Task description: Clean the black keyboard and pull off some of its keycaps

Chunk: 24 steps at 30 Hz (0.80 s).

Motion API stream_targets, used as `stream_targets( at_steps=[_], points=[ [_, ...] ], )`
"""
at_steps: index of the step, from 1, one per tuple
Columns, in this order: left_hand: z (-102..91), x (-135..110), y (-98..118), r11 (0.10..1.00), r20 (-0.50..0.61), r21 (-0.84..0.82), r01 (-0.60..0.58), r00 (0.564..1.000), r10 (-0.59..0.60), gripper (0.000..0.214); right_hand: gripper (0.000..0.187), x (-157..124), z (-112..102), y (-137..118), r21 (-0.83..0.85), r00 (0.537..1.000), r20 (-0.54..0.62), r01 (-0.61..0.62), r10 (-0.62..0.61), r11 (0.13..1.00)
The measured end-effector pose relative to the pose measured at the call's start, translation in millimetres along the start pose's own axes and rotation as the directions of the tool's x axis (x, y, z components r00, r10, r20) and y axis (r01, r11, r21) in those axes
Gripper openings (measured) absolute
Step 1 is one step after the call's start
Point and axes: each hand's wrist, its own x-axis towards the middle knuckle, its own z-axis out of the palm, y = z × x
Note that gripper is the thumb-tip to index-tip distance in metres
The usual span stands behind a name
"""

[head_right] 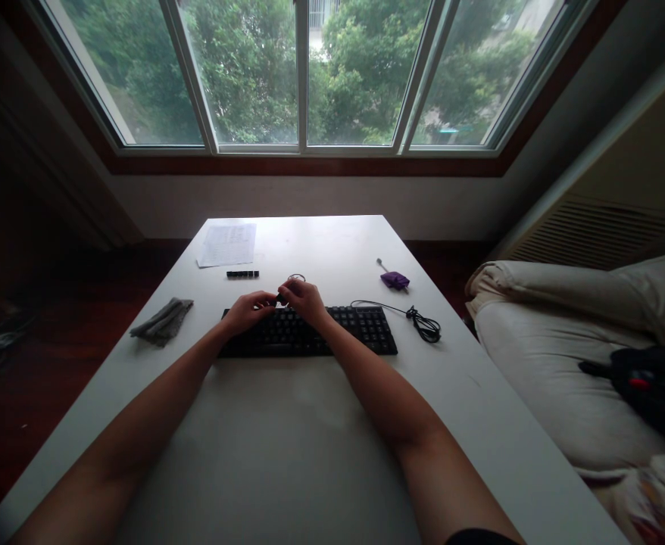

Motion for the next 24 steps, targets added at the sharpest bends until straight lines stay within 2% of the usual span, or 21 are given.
stream_targets(
  at_steps=[4,10,18,21,24],
  points=[
    [-1.1,2,0,0.998,-0.026,-0.050,0.038,0.999,-0.039,0.033,0.043,1,0,1,0.023,1.000,-0.029,-0.003,0.003,1.000],
    [-0.7,1,2,1.000,-0.034,0.013,0.001,0.999,0.000,0.029,0.045,1,1,2,-0.033,0.998,-0.060,-0.014,0.012,0.999],
    [-4.2,2,0,0.999,-0.077,-0.037,0.008,0.997,-0.010,0.034,0.042,-1,0,-13,-0.048,0.986,-0.162,-0.033,0.025,0.998],
    [-8.0,4,-3,0.998,-0.115,-0.056,0.012,0.993,-0.019,0.034,0.042,-1,6,-17,-0.025,0.978,-0.199,-0.068,0.061,0.997],
    [-12.9,5,-10,0.997,-0.167,-0.065,0.032,0.985,-0.043,0.033,0.040,-8,19,-18,-0.001,0.987,-0.143,-0.073,0.072,0.997]
  ],
)
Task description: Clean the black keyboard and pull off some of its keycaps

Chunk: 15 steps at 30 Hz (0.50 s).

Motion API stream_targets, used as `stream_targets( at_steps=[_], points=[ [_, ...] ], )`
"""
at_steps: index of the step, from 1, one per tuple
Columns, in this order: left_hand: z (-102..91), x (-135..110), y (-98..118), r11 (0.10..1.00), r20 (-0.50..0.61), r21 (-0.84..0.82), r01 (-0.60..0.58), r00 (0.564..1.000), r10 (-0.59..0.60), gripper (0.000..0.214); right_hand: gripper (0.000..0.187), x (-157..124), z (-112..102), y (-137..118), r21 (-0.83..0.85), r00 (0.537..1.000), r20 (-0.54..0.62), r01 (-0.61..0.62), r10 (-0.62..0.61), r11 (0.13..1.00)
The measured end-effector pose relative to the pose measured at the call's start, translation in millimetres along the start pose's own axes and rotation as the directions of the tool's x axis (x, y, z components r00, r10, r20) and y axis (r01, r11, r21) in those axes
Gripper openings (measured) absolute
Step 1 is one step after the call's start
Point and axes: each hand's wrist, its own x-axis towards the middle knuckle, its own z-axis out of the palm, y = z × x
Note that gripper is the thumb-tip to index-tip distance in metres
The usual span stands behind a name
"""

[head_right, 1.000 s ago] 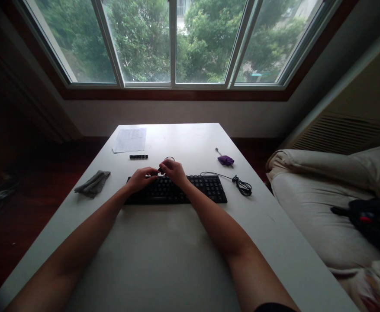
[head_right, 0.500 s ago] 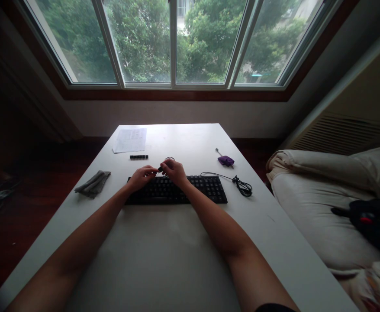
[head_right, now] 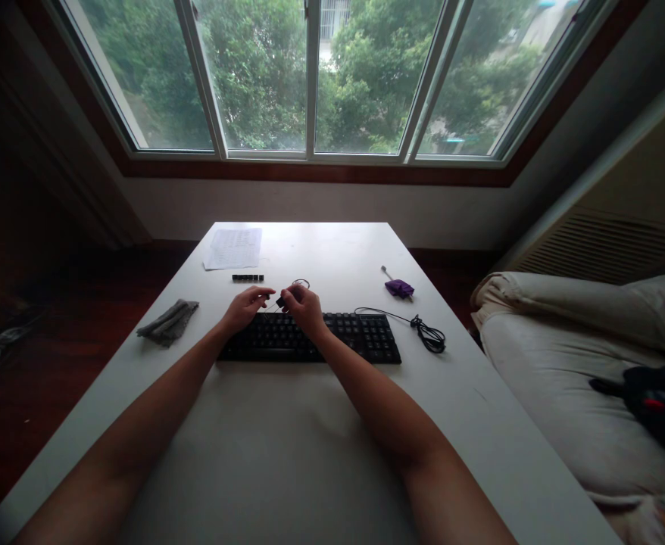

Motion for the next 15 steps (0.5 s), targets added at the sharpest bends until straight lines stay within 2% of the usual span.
stream_targets(
  at_steps=[5,9,12,15],
  points=[
    [-6.2,4,-15,0.996,-0.077,-0.040,0.075,0.994,-0.078,0.032,0.034,-37,4,-2,0.022,0.977,0.207,-0.049,0.043,0.999],
    [-7.1,16,-24,0.989,-0.088,0.003,0.151,0.985,-0.150,0.032,0.031,-83,-8,-6,0.049,0.956,0.267,-0.141,0.123,0.989],
    [-10.3,32,-31,0.983,-0.109,0.116,0.145,0.985,-0.133,0.036,0.029,-115,-13,-11,0.049,0.922,0.362,-0.168,0.139,0.985],
    [-14.3,50,-38,0.939,-0.138,0.316,0.134,0.986,-0.094,0.032,0.027,-131,-12,-15,0.027,0.878,0.464,-0.147,0.118,0.989]
  ],
)
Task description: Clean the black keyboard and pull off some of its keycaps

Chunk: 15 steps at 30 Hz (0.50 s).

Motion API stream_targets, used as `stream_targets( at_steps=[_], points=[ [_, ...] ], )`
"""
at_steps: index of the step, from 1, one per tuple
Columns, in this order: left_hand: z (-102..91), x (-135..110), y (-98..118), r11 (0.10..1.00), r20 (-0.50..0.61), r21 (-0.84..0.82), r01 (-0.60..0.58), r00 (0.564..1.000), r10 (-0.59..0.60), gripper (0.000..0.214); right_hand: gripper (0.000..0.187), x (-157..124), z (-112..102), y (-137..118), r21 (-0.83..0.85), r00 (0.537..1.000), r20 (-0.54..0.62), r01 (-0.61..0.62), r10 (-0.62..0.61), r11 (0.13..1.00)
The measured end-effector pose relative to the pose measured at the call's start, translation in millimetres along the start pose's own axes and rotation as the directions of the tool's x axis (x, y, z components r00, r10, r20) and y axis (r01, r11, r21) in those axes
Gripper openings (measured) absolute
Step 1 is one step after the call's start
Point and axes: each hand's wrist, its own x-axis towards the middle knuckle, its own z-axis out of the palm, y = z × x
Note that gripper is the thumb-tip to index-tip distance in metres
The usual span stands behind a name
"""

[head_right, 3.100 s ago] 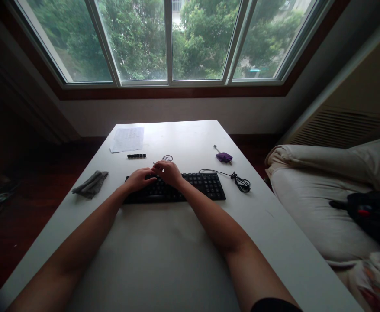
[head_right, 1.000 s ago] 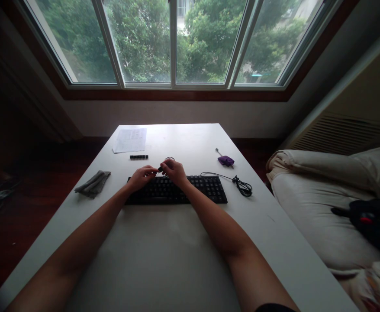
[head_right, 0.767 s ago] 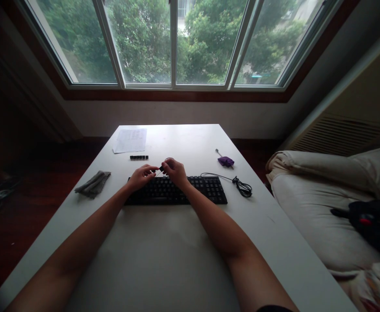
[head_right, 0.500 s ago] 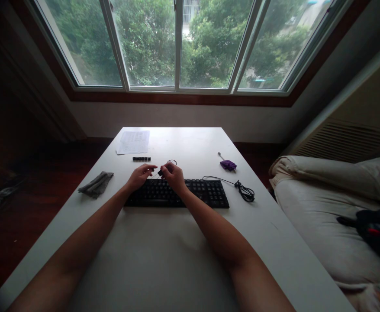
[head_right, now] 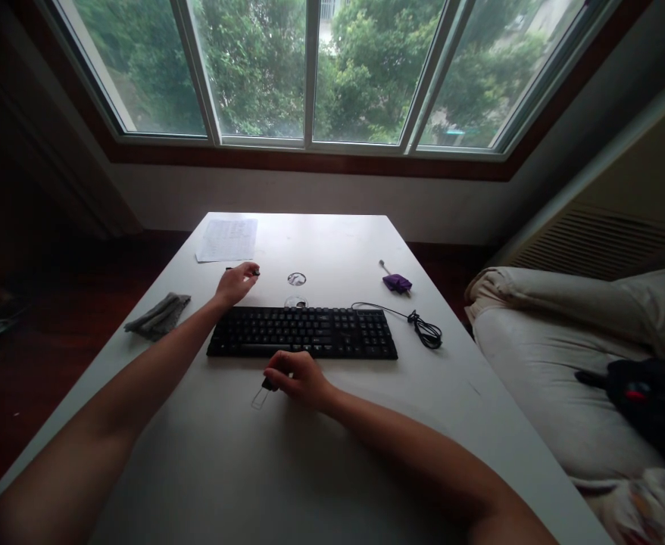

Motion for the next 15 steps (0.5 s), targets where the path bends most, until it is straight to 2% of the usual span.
stream_targets(
  at_steps=[4,10,15],
  points=[
    [6.3,22,-3,0.978,-0.022,0.203,-0.047,0.998,0.053,0.029,0.028,4,5,0,0.054,0.999,0.041,-0.029,0.027,0.998],
    [25.4,45,-5,0.908,0.110,0.376,-0.184,0.982,0.153,0.026,0.039,9,5,8,0.118,0.993,0.097,-0.085,0.074,0.989],
    [35.0,55,-13,0.880,0.138,0.452,-0.146,0.986,0.093,0.027,0.043,8,3,6,0.160,0.991,0.086,-0.119,0.106,0.980]
  ],
)
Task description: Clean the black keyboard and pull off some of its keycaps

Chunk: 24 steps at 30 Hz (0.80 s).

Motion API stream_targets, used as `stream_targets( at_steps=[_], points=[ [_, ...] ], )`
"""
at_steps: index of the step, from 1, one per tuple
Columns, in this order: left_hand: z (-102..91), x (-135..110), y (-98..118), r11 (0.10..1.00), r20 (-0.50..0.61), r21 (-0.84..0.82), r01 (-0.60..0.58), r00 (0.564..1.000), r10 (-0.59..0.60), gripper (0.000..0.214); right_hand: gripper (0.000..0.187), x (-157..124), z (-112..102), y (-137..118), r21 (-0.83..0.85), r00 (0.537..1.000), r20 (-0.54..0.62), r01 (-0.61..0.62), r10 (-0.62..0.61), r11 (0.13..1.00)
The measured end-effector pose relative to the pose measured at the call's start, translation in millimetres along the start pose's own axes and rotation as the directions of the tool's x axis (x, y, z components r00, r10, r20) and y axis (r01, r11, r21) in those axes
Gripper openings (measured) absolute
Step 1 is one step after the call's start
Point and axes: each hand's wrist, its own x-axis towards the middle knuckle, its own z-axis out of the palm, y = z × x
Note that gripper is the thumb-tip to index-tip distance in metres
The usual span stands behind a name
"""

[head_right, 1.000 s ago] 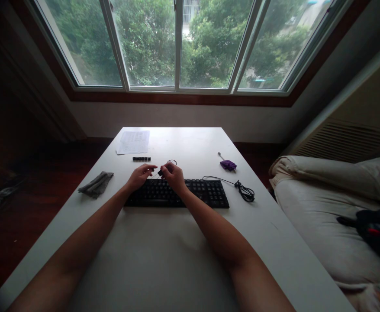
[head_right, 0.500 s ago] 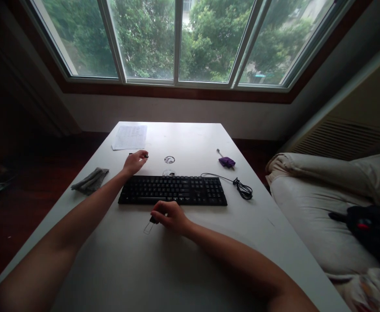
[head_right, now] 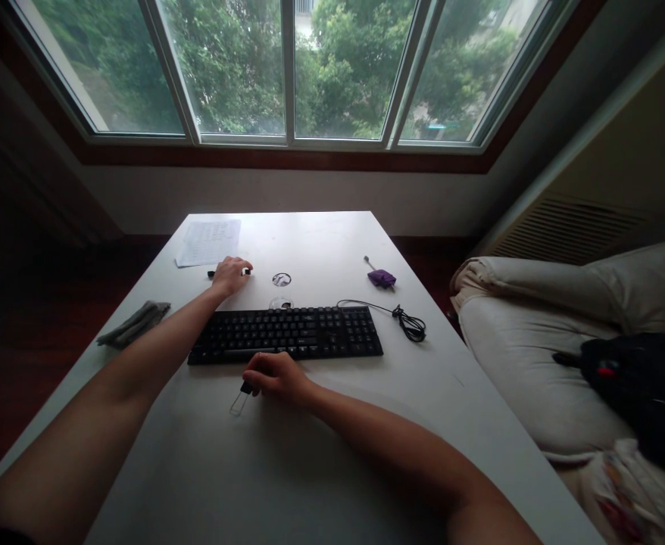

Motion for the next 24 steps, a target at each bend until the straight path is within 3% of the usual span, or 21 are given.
stream_targets(
  at_steps=[10,24],
  points=[
    [7.3,4.9,-8.5,0.995,0.027,-0.042,0.085,0.996,-0.084,0.028,0.042,2.0,-0.6,1.3,-0.001,1.000,0.013,0.013,-0.013,1.000],
    [9.2,-1.0,-10.2,0.995,-0.027,-0.057,0.078,0.996,-0.079,0.022,0.040,2.7,-0.6,4.7,0.006,1.000,0.010,0.013,-0.013,1.000]
  ],
)
